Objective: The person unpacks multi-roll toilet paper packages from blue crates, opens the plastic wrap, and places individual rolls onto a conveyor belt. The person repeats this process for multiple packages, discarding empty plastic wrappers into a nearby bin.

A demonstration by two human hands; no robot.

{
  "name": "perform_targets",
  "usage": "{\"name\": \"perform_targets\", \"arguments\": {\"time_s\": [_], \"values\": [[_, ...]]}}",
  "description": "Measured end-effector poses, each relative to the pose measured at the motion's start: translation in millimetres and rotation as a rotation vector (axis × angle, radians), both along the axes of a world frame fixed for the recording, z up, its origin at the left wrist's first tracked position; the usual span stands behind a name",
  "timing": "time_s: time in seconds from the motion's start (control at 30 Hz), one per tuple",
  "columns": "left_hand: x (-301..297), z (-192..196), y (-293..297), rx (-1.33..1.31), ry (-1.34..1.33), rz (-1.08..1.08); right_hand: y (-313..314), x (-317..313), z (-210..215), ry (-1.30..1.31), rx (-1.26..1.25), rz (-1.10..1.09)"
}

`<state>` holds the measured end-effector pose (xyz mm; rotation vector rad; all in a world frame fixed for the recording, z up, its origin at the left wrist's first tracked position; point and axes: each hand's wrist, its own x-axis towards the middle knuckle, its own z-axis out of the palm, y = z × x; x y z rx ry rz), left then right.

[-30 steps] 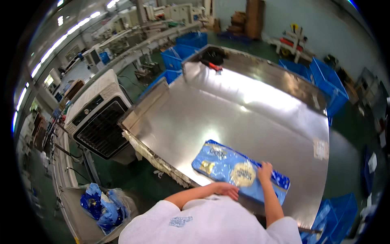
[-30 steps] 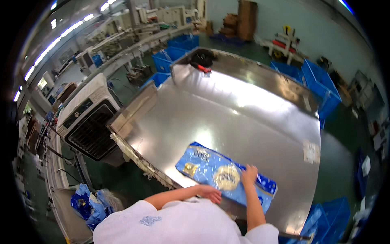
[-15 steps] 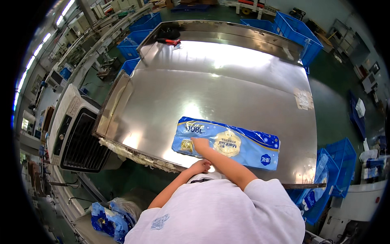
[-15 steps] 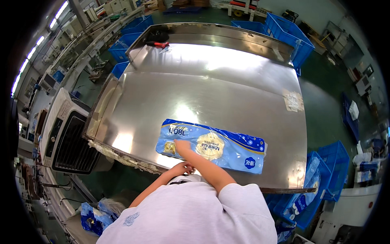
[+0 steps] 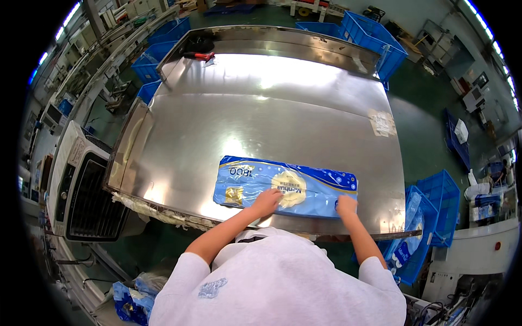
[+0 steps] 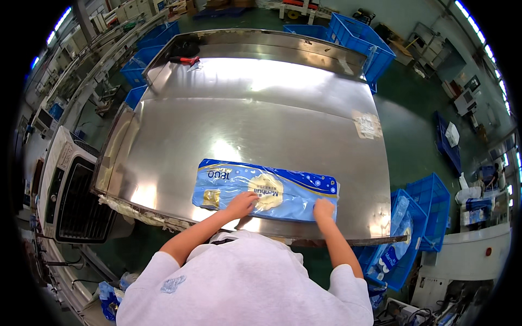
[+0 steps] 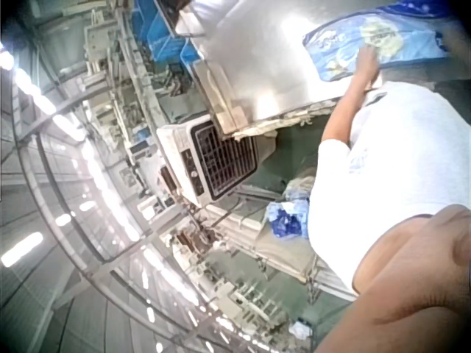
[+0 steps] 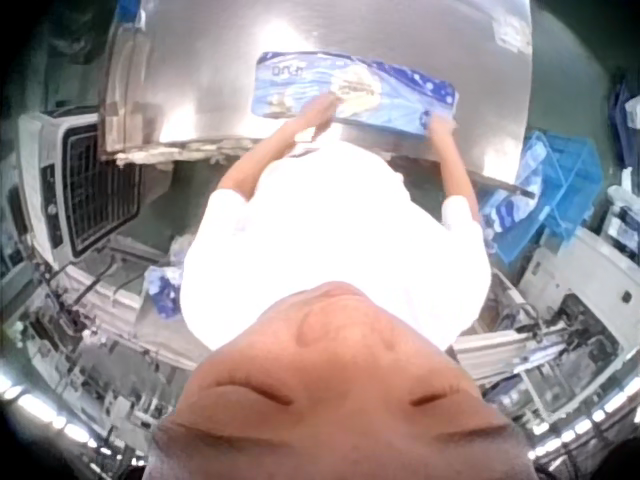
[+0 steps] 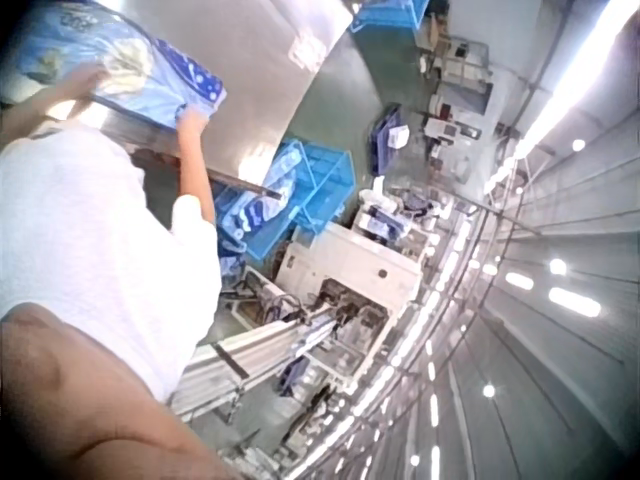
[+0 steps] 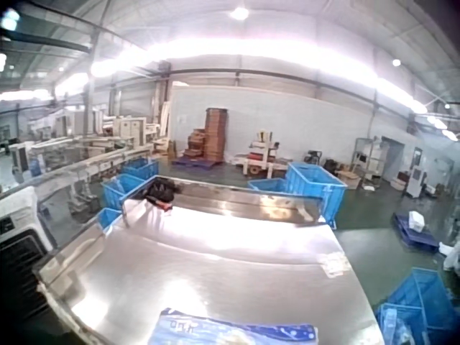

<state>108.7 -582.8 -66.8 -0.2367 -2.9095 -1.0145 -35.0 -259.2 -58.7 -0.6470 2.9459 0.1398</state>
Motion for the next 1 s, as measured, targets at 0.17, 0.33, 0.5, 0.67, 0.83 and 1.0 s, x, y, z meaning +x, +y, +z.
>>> {"name": "perform_targets", "arguments": {"time_s": [0.17, 0.33, 0.5, 0.67, 0.83, 1.0], "values": [[-38.7, -20.7, 29.1, -0.409, 0.101, -0.032, -127.4, 2.9, -8.2, 0.080, -0.374, 0.435], [-49.3, -11.8, 37.7, -0.406, -0.050, 0.077, -175.0, -14.8, -6.6, 0.120, -0.207, 0.536], [-35.7, 38.5, 26.9, -0.300, -0.009, -0.109, -173.8, -56.2, -9.1, -0.008, -0.168, 0.606], [1.0, 72.7, 29.9, -0.131, -0.165, -0.085, -189.9, -96.3, 0.7, -0.002, -0.049, 0.451], [48.8, 130.4, 24.5, -0.003, -0.264, -0.017, -213.6, -132.0, 0.7, -0.101, -0.020, 0.294], [80.7, 164.4, 25.0, 0.118, -0.385, -0.023, -219.0, -158.7, -15.9, -0.139, -0.117, 0.188]]}}
